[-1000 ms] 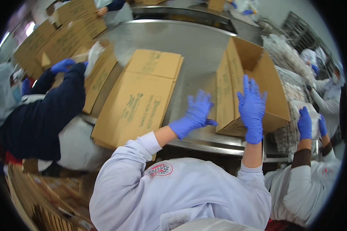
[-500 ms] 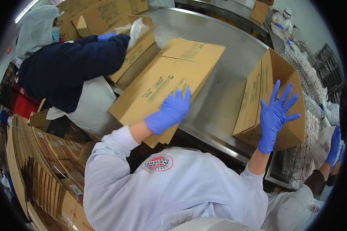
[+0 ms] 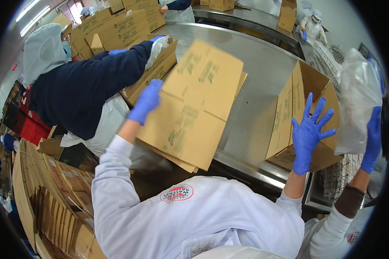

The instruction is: The person assembles flat-packed cardboard boxes by folding and tucking the flaps into place. They repeatedly pick up flat boxes, fold them into shape, and stack the assembled boxes on a metal table.

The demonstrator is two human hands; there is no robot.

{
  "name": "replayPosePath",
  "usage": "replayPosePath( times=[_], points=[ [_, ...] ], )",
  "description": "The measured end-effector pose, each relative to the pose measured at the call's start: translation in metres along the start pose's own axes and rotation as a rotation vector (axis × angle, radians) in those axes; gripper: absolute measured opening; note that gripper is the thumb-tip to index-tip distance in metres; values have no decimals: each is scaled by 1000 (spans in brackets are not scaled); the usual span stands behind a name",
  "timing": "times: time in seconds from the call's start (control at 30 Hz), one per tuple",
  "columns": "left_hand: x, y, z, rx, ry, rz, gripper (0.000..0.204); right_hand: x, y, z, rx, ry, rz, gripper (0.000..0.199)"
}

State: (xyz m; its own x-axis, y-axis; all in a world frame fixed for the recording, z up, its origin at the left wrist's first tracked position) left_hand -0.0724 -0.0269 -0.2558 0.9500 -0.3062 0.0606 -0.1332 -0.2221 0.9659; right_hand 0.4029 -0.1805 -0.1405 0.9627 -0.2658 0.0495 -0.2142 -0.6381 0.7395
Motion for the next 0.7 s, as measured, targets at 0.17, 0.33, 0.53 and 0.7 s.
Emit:
replayPosePath(
  times=[0.17,0.33,0.53,0.7],
  points=[
    [228,-105,97,-628,-201,4,120,14,-8,4,-16,-35,14,97],
    [265,-119,106,-556,-159,-87,97,-7,13,-3,1,2,-74,98],
    [230,66,88,-293,-152,652,90,-178,17,6,-369,514,-1133,113],
    [213,176,99,140,-560,965,47,-278,18,-14,-158,891,-1493,104]
  ],
)
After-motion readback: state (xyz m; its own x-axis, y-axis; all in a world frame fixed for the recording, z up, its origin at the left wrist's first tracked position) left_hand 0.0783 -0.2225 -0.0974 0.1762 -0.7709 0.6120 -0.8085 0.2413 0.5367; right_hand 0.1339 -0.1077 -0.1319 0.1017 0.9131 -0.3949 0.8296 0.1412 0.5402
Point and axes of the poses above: each hand's wrist, its own z-axis away from the middle knuckle, its own y-axis out of the back of the hand, x = y × z, the point moved 10 cm from there along -z, towards the middle knuckle, and after that the axes turned 12 degrees about -z, right-handed, at the moved point
